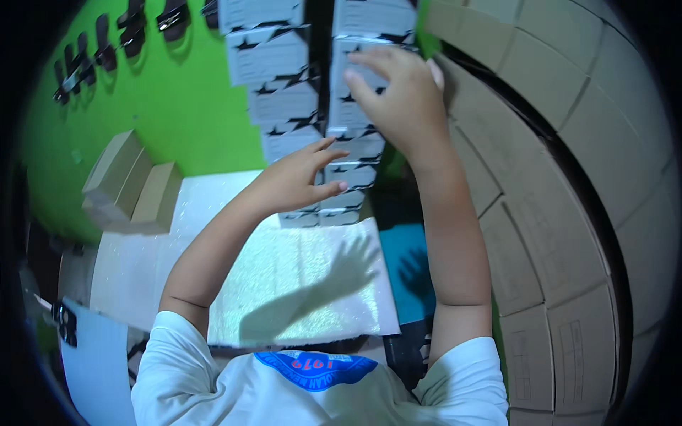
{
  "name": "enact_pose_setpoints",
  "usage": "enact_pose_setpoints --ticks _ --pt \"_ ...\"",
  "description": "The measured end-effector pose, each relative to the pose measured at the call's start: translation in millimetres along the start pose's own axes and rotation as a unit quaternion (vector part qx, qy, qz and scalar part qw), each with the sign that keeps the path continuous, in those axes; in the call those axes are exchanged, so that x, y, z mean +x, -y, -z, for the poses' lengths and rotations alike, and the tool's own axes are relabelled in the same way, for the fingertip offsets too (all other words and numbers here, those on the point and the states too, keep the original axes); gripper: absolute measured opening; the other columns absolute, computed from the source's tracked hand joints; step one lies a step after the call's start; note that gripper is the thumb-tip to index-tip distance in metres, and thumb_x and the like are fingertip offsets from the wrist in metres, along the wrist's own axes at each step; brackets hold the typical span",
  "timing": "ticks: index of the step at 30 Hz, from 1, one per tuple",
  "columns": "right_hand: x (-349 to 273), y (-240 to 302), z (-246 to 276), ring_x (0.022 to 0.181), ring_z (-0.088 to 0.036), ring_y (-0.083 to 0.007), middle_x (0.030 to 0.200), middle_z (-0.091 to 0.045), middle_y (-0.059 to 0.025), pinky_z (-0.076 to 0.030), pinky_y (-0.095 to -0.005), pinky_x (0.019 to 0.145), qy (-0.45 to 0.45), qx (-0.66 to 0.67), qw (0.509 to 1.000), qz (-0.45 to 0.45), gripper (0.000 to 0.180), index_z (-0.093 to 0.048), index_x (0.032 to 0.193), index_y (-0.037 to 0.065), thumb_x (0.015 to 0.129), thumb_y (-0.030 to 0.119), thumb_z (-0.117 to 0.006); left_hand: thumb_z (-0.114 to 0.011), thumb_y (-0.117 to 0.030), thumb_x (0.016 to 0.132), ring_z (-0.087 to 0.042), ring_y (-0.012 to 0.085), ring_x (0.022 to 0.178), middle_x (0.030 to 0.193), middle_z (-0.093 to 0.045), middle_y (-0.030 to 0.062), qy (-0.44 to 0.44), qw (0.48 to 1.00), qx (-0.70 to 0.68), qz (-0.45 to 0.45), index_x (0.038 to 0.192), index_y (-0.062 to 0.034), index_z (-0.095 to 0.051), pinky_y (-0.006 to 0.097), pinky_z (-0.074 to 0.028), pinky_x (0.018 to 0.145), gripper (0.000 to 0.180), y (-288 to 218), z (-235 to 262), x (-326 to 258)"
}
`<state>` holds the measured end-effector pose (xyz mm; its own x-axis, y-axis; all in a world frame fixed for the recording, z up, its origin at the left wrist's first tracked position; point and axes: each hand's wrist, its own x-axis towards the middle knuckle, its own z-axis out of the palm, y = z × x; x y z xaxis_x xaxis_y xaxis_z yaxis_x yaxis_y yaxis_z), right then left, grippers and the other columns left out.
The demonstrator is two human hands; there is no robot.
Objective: Packaging sandals into cardboard boxes and stacking them on a shelf.
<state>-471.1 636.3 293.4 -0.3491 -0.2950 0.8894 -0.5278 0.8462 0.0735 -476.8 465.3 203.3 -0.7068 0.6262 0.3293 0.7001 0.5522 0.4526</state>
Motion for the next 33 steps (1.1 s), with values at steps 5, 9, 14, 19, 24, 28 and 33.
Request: enact_pose_setpoints --ticks 5,9,14,19,24,28,33 --pt "-67 40 -57 0.100 -0.054 -0.0272 0.109 -0.059 -0.0108 -0.041 -0.0360 0.087 0.180 0.080 0.980 -0.001 0.028 -0.064 0.102 0.010 0.078 0.025 -0.061 -0.054 -0.047 0.082 -0.048 0.0316 0.114 0.131 -0.042 0.0191 0.097 0.985 0.046 0.135 0.121 -0.0084 -0.050 0.037 -0.040 0.092 0.055 64 19 -88" --pt "-101 77 -118 0.101 -0.054 -0.0285 0.111 -0.057 -0.0124 -0.042 -0.0366 0.087 0.324 0.195 0.926 -0.020 0.030 -0.063 0.103 0.010 0.078 0.026 -0.061 -0.052 -0.045 0.084 -0.047 0.0312 0.114 0.125 -0.047 0.0181 0.137 0.968 0.019 0.208 0.121 -0.0044 -0.049 0.037 -0.039 0.094 0.055 127 36 -169" --pt "-127 160 -215 0.102 -0.054 -0.0293 0.113 -0.055 -0.0127 -0.044 -0.0368 0.087 0.494 0.258 0.830 0.032 0.036 -0.059 0.111 0.013 0.077 0.026 -0.061 -0.054 -0.043 0.083 -0.048 0.0309 0.113 0.121 -0.051 0.0179 0.162 0.944 0.011 0.288 0.121 -0.0043 -0.049 0.037 -0.039 0.094 0.054 222 63 -263" --pt "-132 277 -331 0.105 -0.052 -0.0297 0.115 -0.054 -0.0121 -0.042 -0.0383 0.090 0.565 0.273 0.778 0.031 0.046 -0.055 0.116 0.014 0.074 0.031 -0.062 -0.058 -0.039 0.081 -0.049 0.0328 0.111 0.118 -0.052 0.0210 0.063 0.939 0.007 0.337 0.119 -0.0049 -0.051 0.036 -0.038 0.094 0.052 330 82 -334" --pt "-117 384 -441 0.114 -0.045 -0.0327 0.123 -0.048 -0.0152 -0.039 -0.0406 0.094 0.492 0.224 0.840 0.040 0.052 -0.050 0.122 0.015 0.074 0.032 -0.062 -0.058 -0.033 0.079 -0.043 0.0311 0.118 0.127 -0.045 0.0184 -0.032 0.933 0.071 0.352 0.121 -0.0035 -0.048 0.037 -0.035 0.098 0.052 402 87 -372" --pt "-89 439 -497 0.127 -0.028 -0.0343 0.138 -0.029 -0.0154 -0.029 -0.0516 0.099 0.511 0.119 0.851 0.014 0.067 -0.037 0.132 0.023 0.073 0.041 -0.063 -0.058 -0.030 0.079 -0.041 0.0314 0.119 0.130 -0.042 0.0182 -0.039 0.924 0.068 0.375 0.123 -0.0038 -0.047 0.037 -0.035 0.098 0.053 438 97 -396" --pt "-78 466 -523 0.133 -0.018 -0.0332 0.144 -0.019 -0.0110 -0.018 -0.0627 0.100 0.520 0.066 0.850 0.045 0.074 -0.030 0.135 0.032 0.071 0.050 -0.063 -0.060 -0.027 0.078 -0.042 0.0338 0.118 0.131 -0.040 0.0190 -0.054 0.927 0.061 0.365 0.122 -0.0038 -0.047 0.038 -0.035 0.098 0.051 446 107 -422"
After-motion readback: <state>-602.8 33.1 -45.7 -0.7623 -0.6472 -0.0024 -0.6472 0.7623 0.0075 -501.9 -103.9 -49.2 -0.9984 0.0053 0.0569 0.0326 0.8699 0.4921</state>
